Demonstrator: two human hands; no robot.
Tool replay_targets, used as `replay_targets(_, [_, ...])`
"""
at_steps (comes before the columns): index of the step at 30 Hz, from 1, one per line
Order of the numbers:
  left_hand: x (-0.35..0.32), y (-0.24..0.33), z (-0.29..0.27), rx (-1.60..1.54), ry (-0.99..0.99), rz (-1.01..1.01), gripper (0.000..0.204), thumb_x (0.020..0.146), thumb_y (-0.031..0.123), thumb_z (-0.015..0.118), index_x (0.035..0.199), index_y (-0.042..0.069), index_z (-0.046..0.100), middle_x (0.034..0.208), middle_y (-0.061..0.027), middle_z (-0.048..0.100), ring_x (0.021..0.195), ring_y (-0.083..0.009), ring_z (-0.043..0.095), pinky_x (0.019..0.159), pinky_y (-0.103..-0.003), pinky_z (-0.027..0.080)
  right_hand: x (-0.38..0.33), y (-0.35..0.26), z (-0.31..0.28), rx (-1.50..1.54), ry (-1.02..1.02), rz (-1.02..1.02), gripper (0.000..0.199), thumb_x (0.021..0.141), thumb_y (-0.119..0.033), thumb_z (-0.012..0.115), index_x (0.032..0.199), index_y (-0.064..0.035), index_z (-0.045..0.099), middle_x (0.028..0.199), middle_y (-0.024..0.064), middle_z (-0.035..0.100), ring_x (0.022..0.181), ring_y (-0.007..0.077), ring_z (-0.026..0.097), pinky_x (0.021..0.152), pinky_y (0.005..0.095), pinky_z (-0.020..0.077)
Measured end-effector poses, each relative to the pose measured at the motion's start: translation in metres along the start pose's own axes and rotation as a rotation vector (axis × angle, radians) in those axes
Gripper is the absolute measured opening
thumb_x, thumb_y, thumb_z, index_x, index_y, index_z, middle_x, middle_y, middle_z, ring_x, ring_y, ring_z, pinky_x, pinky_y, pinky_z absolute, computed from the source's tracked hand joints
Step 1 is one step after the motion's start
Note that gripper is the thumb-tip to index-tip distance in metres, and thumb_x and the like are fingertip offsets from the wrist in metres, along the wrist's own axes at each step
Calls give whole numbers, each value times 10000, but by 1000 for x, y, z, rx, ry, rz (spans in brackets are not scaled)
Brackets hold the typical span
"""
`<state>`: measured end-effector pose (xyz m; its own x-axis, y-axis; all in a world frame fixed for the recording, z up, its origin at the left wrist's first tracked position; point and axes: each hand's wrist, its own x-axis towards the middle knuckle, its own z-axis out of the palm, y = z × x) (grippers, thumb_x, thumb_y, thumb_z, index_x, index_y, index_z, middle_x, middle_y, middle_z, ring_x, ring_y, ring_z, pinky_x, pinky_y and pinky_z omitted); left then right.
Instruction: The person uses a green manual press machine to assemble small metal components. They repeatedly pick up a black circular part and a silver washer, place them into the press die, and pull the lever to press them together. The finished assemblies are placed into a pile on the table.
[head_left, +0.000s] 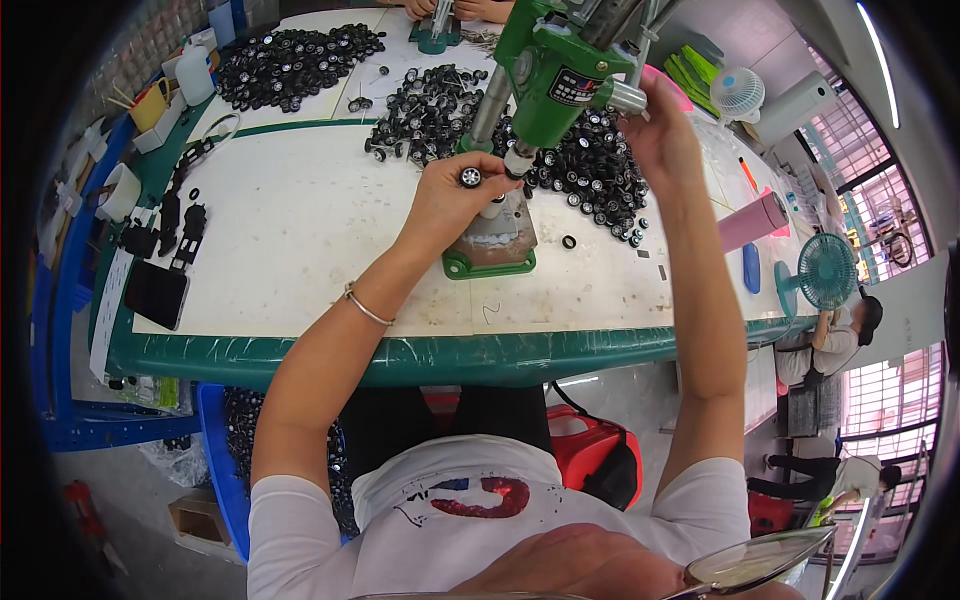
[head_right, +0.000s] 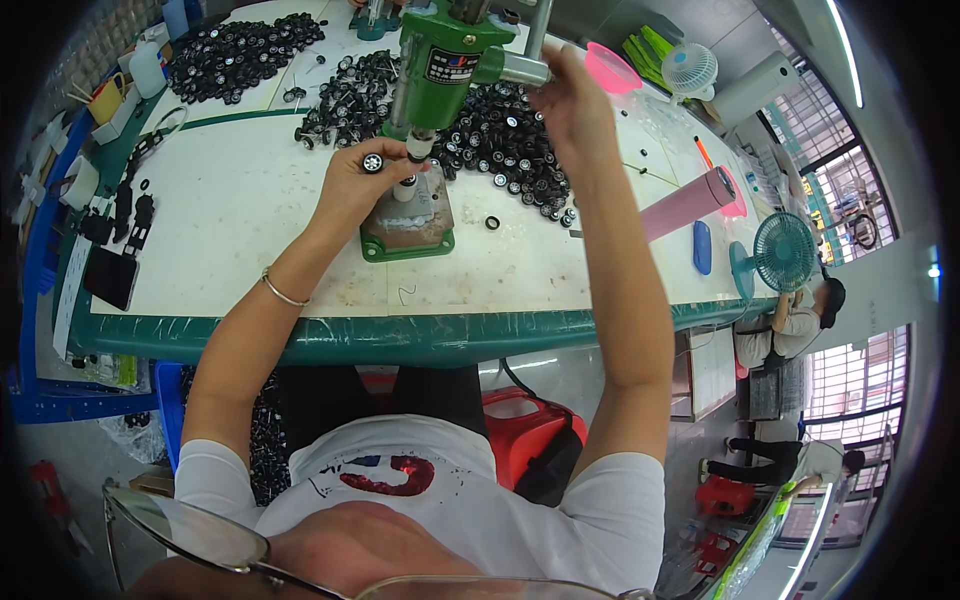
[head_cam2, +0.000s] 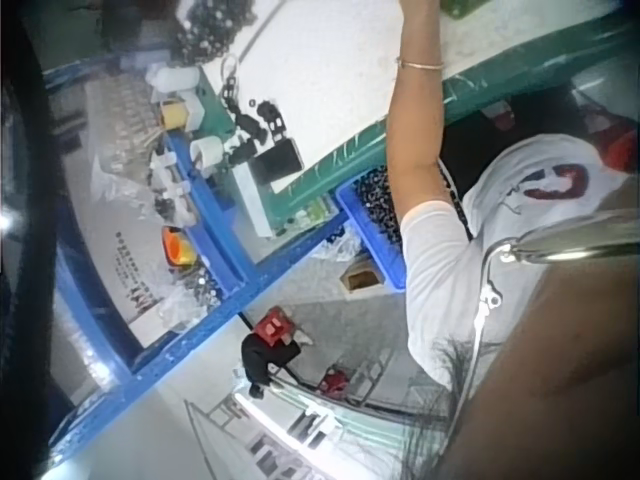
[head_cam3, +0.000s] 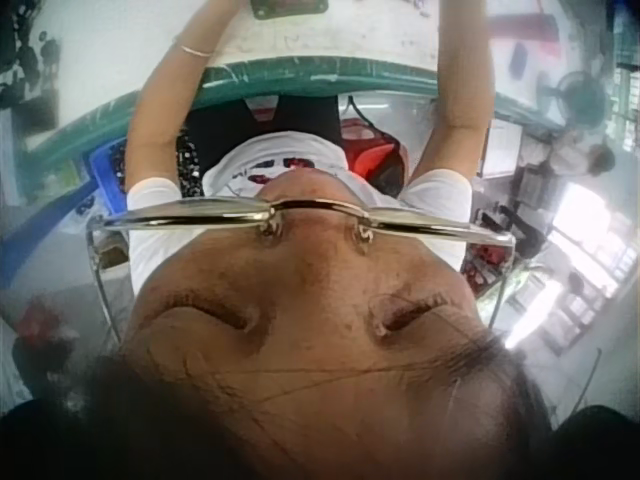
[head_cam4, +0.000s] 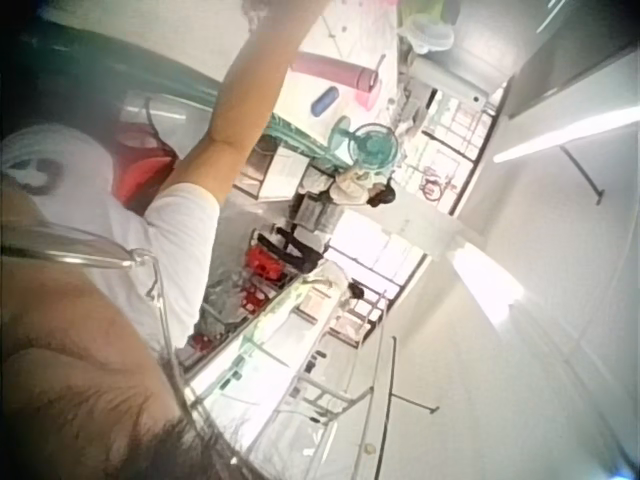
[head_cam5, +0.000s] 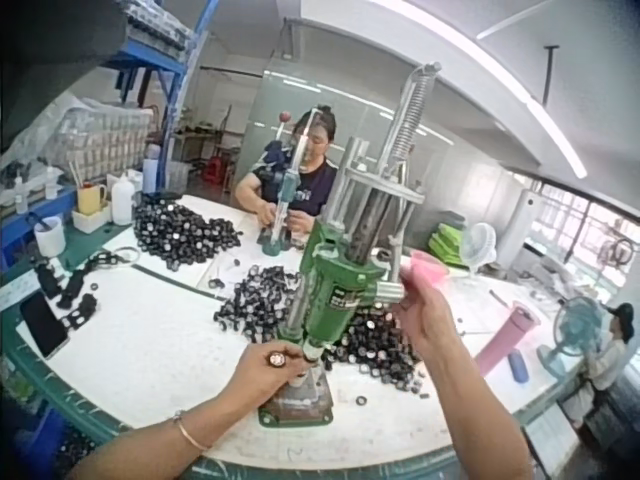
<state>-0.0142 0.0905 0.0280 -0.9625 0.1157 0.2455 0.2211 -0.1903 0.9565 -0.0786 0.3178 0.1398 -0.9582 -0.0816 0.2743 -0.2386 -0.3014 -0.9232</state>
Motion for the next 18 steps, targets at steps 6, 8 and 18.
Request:
replay_targets(6, [0,2,-2,-177,19,-50,88,831,14,670,914,-12,659,860,-77,673,908,-194,684,774,-261,525,36,-81,100,0,164,-16,263,948,-349,538,876,-105,603,594,-47,470,461,72,424,417,206,356])
replay_targets(8, [2,3,0,-182,-3,-40,88,832,20,672,914,-10,661,875,-84,678,901,-190,683,775,-258,525,87,-77,65,88,-113,-46,269,949,-350,538,797,-129,565,542,-65,399,416,62,373,370,194,312])
replay_targets(18, [4,-2,-6,-26,-31,41,133,807,70,696,927,13,708,819,-54,700,756,-100,651,704,-235,507,67,-71,90,-86,192,-466,254,892,-283,613,714,-152,488,515,-84,318,367,37,297,328,197,204])
